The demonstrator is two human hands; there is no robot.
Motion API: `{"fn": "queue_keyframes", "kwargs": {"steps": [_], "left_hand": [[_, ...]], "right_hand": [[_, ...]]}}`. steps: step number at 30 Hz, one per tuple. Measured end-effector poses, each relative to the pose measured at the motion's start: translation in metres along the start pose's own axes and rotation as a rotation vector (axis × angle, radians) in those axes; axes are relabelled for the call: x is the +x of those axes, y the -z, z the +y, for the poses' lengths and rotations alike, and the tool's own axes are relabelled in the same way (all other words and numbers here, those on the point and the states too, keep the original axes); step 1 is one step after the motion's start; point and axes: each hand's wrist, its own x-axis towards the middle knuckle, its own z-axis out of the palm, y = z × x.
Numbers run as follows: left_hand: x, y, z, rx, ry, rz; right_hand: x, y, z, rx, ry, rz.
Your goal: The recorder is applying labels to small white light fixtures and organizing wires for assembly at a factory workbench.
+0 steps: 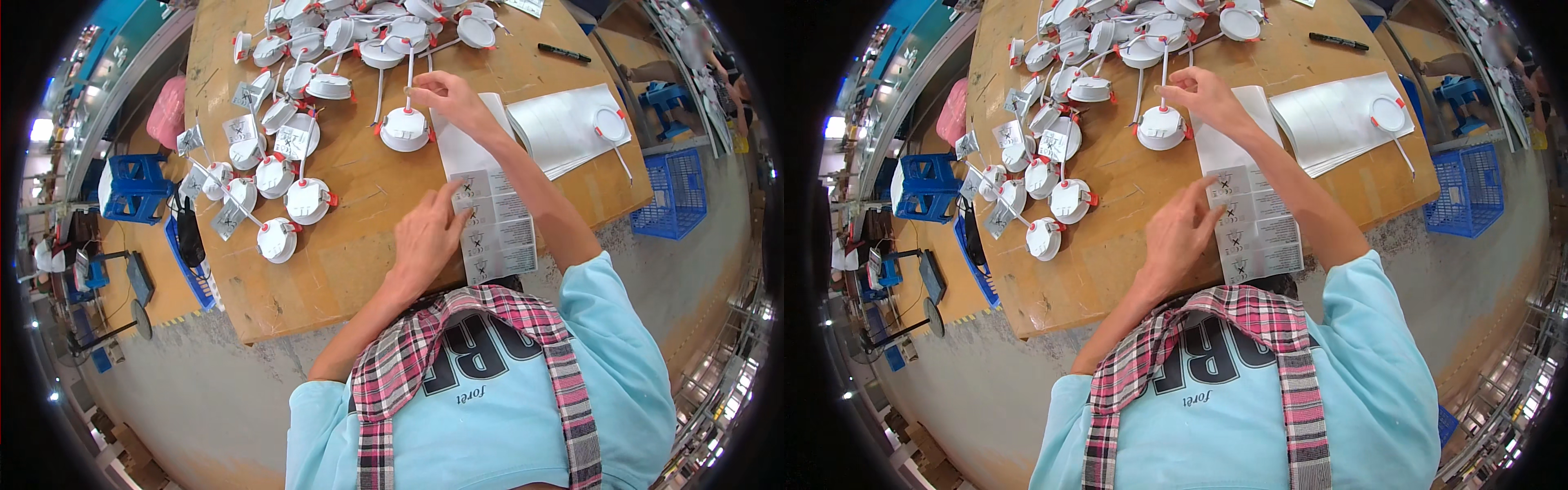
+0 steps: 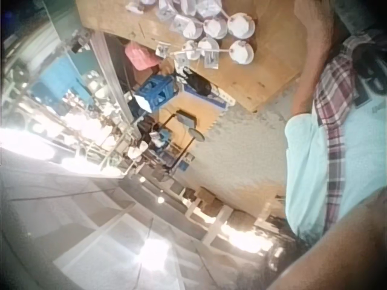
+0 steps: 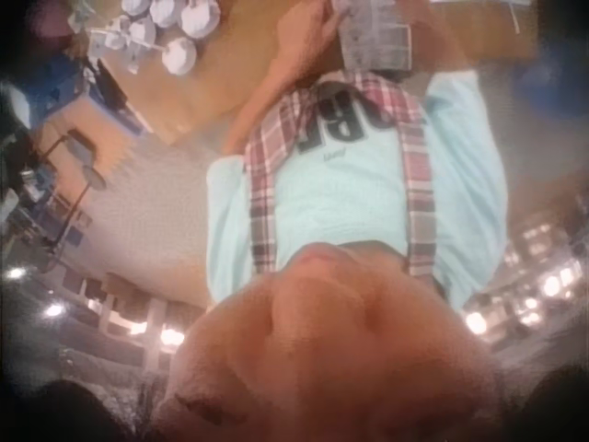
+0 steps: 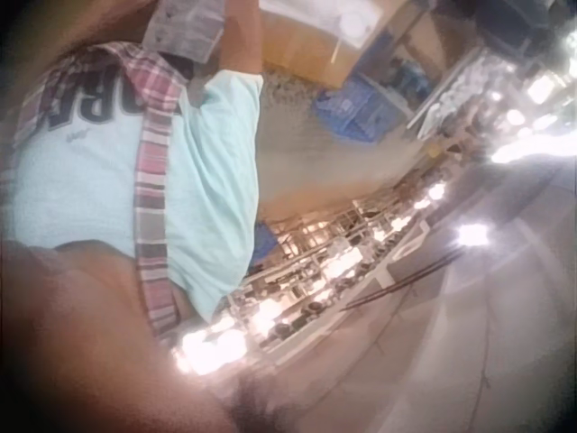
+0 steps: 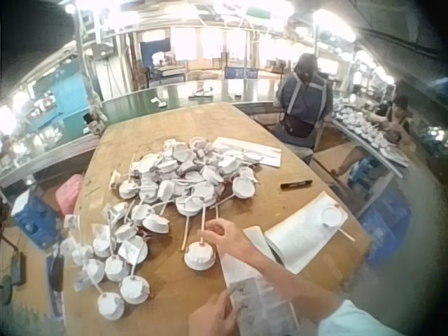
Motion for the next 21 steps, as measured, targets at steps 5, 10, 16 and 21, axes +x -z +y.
{"fn": "queue_keyframes", "kwargs": {"steps": [5,10,16,21], "left_hand": [[0.028,0.026,-0.009,0.2,-0.047,0.24],[0.066,0.024,-0.047,0.39,-0.301,0.359],[0.045,0.029,-0.043,0.313,-0.242,0.463],[0.013,0.02,-0.02,-0.356,0.139,0.072]], "right_hand": [[0.014,0.002,0.01,0.27,-0.072,-0.209],[0.006,-0.006,0.007,0.274,-0.017,-0.233],[-0.042,0.018,-0.015,-0.076,0.179,0.232],[-0.118,0.042,-0.005,-0.168,0.147,0.278]]}}
